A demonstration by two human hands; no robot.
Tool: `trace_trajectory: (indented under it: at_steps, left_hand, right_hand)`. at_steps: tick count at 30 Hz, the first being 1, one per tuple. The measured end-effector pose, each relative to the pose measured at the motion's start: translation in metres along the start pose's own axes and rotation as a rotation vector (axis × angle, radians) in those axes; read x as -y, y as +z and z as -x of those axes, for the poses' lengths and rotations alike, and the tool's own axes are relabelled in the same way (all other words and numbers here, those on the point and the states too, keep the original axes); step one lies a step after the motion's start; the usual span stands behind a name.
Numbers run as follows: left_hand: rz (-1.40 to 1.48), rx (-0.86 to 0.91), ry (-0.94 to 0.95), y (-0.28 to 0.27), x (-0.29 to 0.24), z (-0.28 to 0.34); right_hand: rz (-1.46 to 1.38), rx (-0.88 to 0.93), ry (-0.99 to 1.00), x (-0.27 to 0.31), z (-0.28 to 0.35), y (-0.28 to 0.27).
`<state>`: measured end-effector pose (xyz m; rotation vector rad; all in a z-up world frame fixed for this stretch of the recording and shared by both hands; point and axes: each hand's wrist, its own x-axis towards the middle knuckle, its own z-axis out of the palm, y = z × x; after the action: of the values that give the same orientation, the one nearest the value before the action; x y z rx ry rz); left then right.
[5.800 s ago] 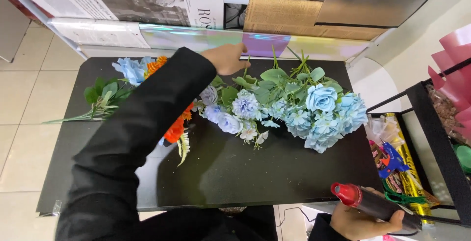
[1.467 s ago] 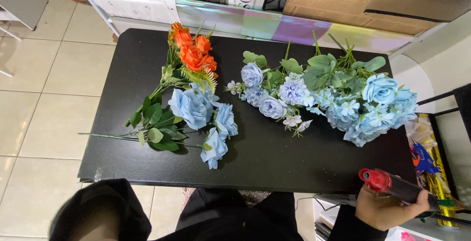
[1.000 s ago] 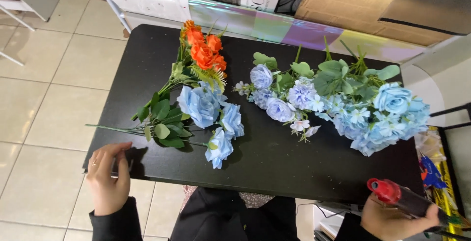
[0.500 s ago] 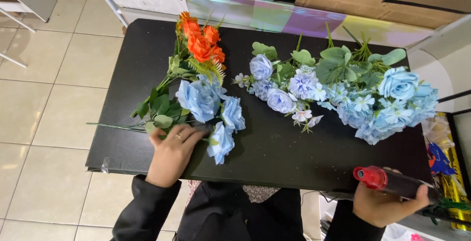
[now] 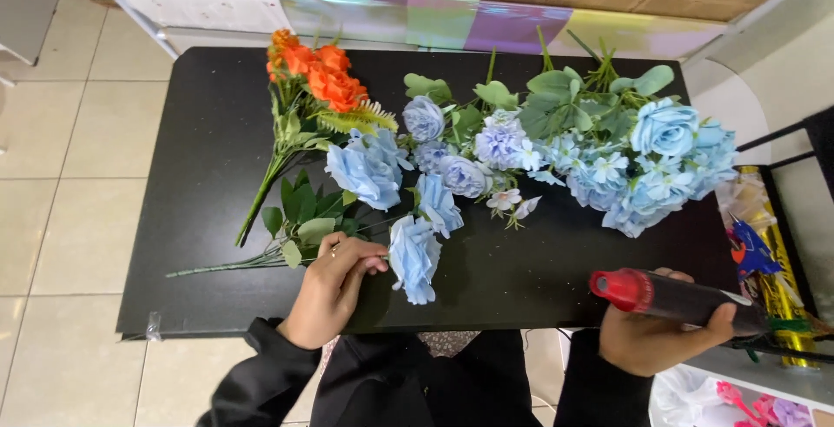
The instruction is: The person uses a heat gun to shape and fluff the petals of artificial flowers, including light blue roses and hydrangeas, on a black table. They handle the flowers with their left hand while directing the heat gun with their right hand, occasionally moving the flower bunches to access different stems.
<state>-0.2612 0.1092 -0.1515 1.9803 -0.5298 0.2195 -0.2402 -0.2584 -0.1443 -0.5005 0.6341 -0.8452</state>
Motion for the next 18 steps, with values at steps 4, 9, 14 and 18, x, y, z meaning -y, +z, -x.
trace_trajectory:
  at_steps: [4,9,14,18]
  left_hand:
    - [0.097,-0.098,-0.057,0.02,0.009,-0.005]
    - [0.296,-0.2,-0.144,0.028,0.049,0.027]
    - [0.275,-0.208,-0.143,0.024,0.044,0.029]
    - [0.265,-0.214,-0.141,0.021,0.038,0.022]
  right_hand:
    - [0.062,0.247,-0.313,-0.017,0.005,-0.016]
    - [0.279,0.555,-0.289,-0.029,0.005,-0.044]
    - [0.269,0.55,-0.216,-0.036,0.01,-0.042]
    - [0.287,0.649,-0.245,-0.039,0.004,-0.051]
